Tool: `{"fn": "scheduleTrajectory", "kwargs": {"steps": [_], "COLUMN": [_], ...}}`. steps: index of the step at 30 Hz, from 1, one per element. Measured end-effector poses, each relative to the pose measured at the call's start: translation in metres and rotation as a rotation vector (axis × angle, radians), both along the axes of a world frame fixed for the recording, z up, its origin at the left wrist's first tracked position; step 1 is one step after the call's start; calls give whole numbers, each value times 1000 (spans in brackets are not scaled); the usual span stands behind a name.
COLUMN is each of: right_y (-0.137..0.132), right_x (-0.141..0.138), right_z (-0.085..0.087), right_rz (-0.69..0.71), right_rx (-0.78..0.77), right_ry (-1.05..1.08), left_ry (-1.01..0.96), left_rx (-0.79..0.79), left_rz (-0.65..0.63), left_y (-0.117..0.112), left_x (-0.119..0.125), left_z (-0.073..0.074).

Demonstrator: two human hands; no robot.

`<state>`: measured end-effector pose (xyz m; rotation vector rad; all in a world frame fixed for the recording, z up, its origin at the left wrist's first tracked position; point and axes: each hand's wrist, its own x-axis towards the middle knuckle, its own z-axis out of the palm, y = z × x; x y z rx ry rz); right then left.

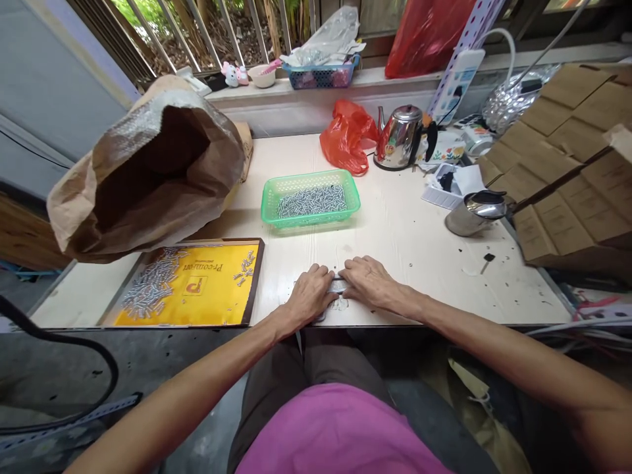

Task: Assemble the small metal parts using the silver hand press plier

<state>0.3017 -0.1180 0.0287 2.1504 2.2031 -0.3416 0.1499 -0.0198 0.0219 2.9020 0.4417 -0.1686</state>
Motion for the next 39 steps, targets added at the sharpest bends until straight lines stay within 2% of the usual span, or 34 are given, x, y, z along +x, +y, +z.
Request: {"fn": "scheduleTrajectory", "kwargs": {"steps": [5,8,11,14,18,22,24,27,29,30,32,33,34,35,37,39], "right_y": [-6,-7,-6,-1,19,44,50,52,50,49,50,52,54,56,60,61], "right_x": [-10,-4,14,33,47,40,24,-16,-42,-52,-65,-68,-70,-72,-75,-79], "right_z": [-10,-12,-14,-20,-29,-22,-13,2,7,7,1,-4,-11,-18,-32,-39], "right_rz": [-32,-45,35,78,-78,-155,-74,284,517,585,660,682,700,713,700,641], "right_rx": [35,88,126,145,212,234,226,188,149,139,149,164,184,204,244,293], "right_ry": [-8,-10,71,163,75,14,28,110,131,123,92,85,94,120,229,397], "left_ry": [25,-12,-148,-288,-353,-365,-374,-400,-439,-467,-517,-534,-539,-534,-490,-425], "left_rx": [-27,-33,-13,4,-65,-104,-109,-128,-155,-166,-164,-146,-115,-73,35,153], "left_rz": [20,35,49,28,-6,14,25,40,-35,-106,-233,-242,-192,-87,223,551], "left_y": [0,1,-8,-29,-55,-58,-57,-65,-75,-80,-84,-81,-74,-61,-24,24], "left_x": [6,5,-7,-21,-29,-26,-24,-30,-43,-52,-75,-88,-102,-117,-150,-182], "left_z": [1,0,-10,-26,-36,-37,-37,-36,-32,-28,-20,-15,-10,-5,6,16]}}
